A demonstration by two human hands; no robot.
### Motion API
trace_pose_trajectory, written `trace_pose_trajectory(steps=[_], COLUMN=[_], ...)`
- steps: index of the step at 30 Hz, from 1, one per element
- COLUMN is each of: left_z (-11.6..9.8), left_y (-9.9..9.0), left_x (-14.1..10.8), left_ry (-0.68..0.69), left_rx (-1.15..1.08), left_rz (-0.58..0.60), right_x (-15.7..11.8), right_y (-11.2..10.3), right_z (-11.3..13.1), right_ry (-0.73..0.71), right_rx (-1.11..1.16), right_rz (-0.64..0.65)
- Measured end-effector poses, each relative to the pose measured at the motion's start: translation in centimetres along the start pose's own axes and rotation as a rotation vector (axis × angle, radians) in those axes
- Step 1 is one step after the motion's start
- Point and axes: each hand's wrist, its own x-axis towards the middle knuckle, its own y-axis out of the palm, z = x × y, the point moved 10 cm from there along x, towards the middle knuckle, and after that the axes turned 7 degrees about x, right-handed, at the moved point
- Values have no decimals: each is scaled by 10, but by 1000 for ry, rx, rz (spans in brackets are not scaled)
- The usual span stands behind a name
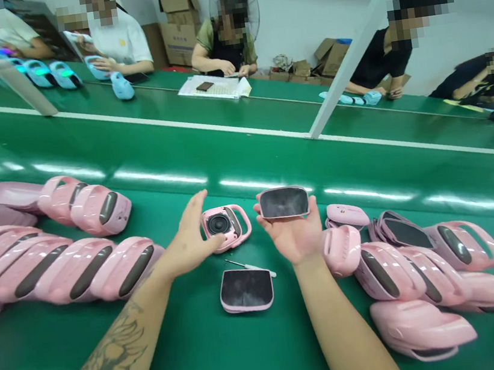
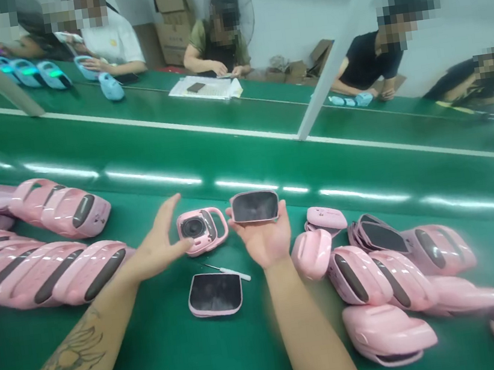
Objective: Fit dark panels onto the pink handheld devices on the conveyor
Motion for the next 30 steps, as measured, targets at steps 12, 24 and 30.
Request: trace_pose_trajectory(steps=[12,24,30], left_z=[47,5,6], left_y=[31,10,21], left_x=[-21,24,18], left_ry=[-124,262,242], left_rx=[-86,-767,-844], left_rz=[-34,-350,-322], right_x=[20,5,9], right_y=[-16,-14,-19], right_z=[-24,-10,-26], right_ry=[-85,-191,-173], right_rx=[-16,-190,-426], right_rz=[14,118,134])
